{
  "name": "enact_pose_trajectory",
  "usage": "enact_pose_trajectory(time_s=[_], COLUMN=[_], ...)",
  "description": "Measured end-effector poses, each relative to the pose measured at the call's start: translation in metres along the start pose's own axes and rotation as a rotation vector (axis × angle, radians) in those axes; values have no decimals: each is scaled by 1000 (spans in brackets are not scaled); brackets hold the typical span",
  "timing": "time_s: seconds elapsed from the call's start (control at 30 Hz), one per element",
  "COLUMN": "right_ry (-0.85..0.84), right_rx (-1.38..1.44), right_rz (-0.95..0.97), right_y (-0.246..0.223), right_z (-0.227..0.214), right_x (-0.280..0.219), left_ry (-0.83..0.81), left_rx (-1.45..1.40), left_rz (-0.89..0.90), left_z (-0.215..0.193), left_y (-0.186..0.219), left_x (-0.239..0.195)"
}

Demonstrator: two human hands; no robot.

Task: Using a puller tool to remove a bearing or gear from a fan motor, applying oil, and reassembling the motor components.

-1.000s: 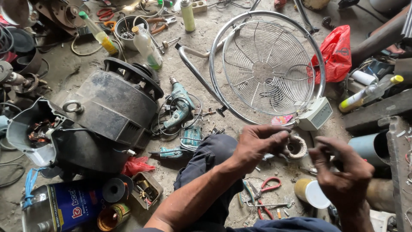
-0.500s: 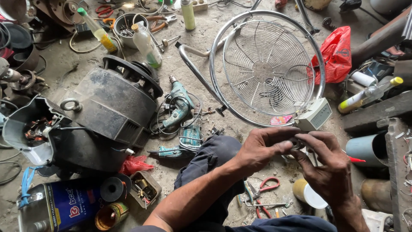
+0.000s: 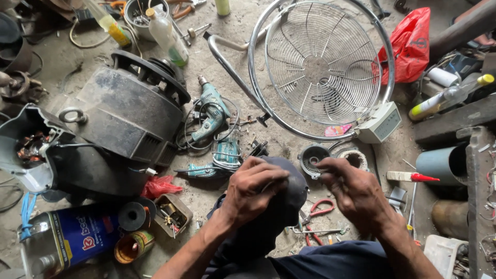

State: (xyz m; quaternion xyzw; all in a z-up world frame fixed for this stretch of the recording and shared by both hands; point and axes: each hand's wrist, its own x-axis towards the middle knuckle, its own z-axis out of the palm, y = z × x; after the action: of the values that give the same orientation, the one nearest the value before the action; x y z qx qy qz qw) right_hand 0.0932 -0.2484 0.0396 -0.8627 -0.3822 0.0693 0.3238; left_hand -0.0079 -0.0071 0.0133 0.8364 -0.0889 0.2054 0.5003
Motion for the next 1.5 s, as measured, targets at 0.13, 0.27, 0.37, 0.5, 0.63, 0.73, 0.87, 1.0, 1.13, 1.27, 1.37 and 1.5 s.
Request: enact_pose_trajectory(time_s=[0.13, 0.27, 0.37, 0.5, 0.63, 0.73, 0.87, 1.0, 1.13, 1.27, 1.37, 1.5], right_ry=[40, 116, 120, 112, 80, 62, 47, 63, 91, 139, 176, 105], right_rx=[-46, -47, -200, -241, -209, -307, -350, -222, 234, 299, 334, 457], right_rz=[-212, -129, -218, -184, -155, -221, -243, -215, -168, -247, -254, -172], right_y=[-10, -25, -19, -28, -29, -55, -62, -64, -63, -63, -56, -45], right_z=[-4, -5, 0, 1, 3, -2, 1, 2, 9, 17, 17, 26], right_x=[9, 18, 4, 6, 4, 13, 15, 21, 21, 23, 24, 26], left_ry=[3, 41, 42, 23, 29, 35, 47, 85, 177, 173, 140, 109], left_rx=[-12, -190, -253, -313, -364, -404, -427, -405, -453, -537, -559, -379], left_rz=[-67, -108, -63, -84, -115, -129, -168, -165, -229, -274, -313, -292], left_z=[-2, -4, 6, 4, 2, 1, -2, -4, -1, 6, 1, -16], left_y=[-4, -21, -31, -31, -31, -31, -27, -17, 1, 17, 23, 20], left_x=[-5, -6, -20, -16, -17, -15, -13, -12, -9, -3, 3, 0])
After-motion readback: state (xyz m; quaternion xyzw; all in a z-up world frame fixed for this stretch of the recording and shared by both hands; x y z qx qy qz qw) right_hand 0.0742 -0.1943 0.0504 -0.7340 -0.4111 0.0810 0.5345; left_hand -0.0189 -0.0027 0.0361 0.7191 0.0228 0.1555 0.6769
